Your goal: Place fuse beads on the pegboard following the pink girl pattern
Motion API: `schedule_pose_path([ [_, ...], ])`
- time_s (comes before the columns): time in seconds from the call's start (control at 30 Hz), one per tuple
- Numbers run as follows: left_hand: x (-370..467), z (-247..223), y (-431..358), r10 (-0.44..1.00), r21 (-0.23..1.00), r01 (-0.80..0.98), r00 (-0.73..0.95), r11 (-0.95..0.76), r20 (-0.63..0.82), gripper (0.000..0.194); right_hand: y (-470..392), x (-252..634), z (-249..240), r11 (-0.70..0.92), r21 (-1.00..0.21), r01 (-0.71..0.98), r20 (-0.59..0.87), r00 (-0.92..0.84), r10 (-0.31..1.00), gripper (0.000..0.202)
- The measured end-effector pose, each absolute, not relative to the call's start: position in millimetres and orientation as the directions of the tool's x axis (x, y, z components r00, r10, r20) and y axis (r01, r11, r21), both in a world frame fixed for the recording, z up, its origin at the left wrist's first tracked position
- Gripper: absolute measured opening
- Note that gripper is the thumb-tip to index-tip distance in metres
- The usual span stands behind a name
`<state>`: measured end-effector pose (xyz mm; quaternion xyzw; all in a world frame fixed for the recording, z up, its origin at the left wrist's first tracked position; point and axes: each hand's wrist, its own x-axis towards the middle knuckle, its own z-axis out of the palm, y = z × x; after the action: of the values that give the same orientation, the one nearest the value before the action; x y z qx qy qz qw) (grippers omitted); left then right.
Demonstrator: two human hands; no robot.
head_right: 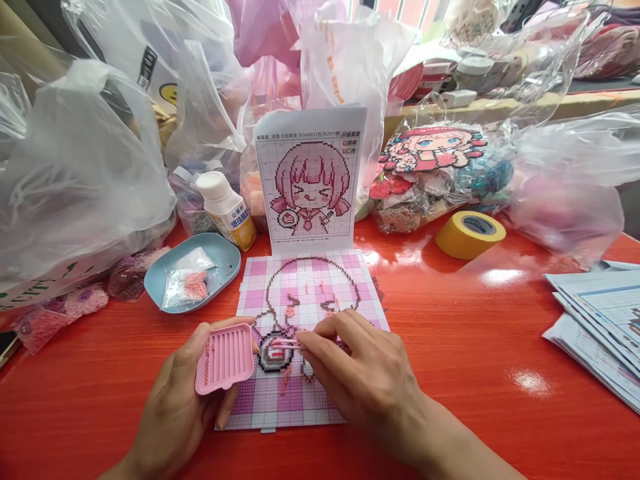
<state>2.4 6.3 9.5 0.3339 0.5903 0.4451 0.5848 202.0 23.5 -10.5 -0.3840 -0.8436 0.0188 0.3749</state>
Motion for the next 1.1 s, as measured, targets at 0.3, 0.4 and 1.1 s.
schedule_pose_path([
  [0.3, 3, 15, 1, 0.841, 0.845, -0.132, 0.257, 0.518, -0.475, 0.061, 15, 195, -2, 0.721, -0.36, 0.593, 0.675, -0.368, 0.64, 0.017],
  [0.4, 1, 13, 0, 0.803, 0.817, -0.143, 0.337, 0.559, -0.491, 0.065, 13, 193, -3, 0.724, -0.397, 0.564, 0.669, -0.363, 0.649, 0.02],
  [1.1, -1, 5, 2, 0.847, 0.867, -0.127, 0.324, 0.481, -0.422, 0.066, 12, 193, 3, 0.715, -0.409, 0.568, 0.691, -0.319, 0.649, 0.02],
])
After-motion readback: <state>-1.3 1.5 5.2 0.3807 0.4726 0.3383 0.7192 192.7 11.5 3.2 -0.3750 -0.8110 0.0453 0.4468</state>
